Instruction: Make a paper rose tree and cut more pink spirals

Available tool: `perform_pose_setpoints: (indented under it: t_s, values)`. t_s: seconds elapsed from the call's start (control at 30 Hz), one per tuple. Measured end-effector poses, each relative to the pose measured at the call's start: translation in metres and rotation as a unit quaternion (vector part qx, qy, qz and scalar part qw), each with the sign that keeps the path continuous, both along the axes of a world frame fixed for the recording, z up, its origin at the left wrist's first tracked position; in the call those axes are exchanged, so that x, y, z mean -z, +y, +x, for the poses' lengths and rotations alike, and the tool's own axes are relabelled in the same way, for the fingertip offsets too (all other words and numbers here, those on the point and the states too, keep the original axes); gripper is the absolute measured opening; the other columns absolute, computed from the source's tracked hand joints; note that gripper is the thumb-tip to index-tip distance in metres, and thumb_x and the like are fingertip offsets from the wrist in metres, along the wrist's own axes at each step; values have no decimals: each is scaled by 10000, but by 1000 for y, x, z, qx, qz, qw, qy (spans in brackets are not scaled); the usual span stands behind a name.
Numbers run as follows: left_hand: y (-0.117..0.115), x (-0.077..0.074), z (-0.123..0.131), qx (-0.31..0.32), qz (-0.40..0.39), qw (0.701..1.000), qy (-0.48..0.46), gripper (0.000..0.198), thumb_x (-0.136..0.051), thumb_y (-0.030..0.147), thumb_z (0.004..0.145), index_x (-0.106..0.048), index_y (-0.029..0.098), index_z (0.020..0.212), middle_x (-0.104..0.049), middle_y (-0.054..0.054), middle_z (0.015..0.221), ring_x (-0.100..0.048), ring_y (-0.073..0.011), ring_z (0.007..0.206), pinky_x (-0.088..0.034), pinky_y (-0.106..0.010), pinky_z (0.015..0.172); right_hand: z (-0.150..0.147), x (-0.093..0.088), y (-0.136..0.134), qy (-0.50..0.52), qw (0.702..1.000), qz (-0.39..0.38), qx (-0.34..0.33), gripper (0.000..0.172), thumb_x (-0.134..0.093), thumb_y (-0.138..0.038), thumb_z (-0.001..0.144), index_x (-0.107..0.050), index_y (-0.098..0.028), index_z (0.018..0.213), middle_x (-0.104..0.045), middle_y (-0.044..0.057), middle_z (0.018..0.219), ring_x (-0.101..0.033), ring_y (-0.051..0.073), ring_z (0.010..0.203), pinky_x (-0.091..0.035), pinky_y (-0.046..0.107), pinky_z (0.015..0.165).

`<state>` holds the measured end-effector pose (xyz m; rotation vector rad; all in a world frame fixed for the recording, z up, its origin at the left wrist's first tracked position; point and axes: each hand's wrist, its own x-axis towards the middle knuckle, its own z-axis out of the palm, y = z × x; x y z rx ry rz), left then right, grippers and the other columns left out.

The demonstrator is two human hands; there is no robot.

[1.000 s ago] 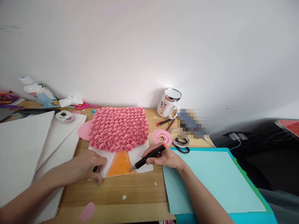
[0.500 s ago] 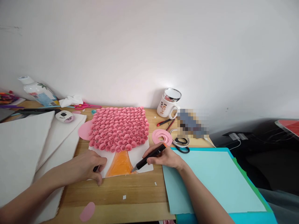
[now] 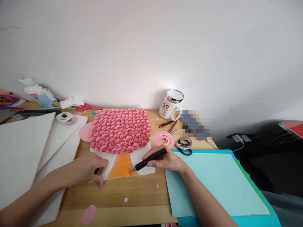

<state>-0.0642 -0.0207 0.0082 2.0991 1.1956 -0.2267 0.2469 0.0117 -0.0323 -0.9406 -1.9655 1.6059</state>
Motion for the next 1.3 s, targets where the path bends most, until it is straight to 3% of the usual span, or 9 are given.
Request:
perform_pose_setpoints:
  t_s: [1.3]
  values:
    - [1,-4,2,2,8,1000,-6,310,-709,351,710,-489,174,584,-532,43,608,-475,-138,649,-264,-248,600,-4,0,-1,10,1000,12,-14,291,-701,-374,754,-722,-140,925,-693,53,781,-575,143,653,-448,238,563]
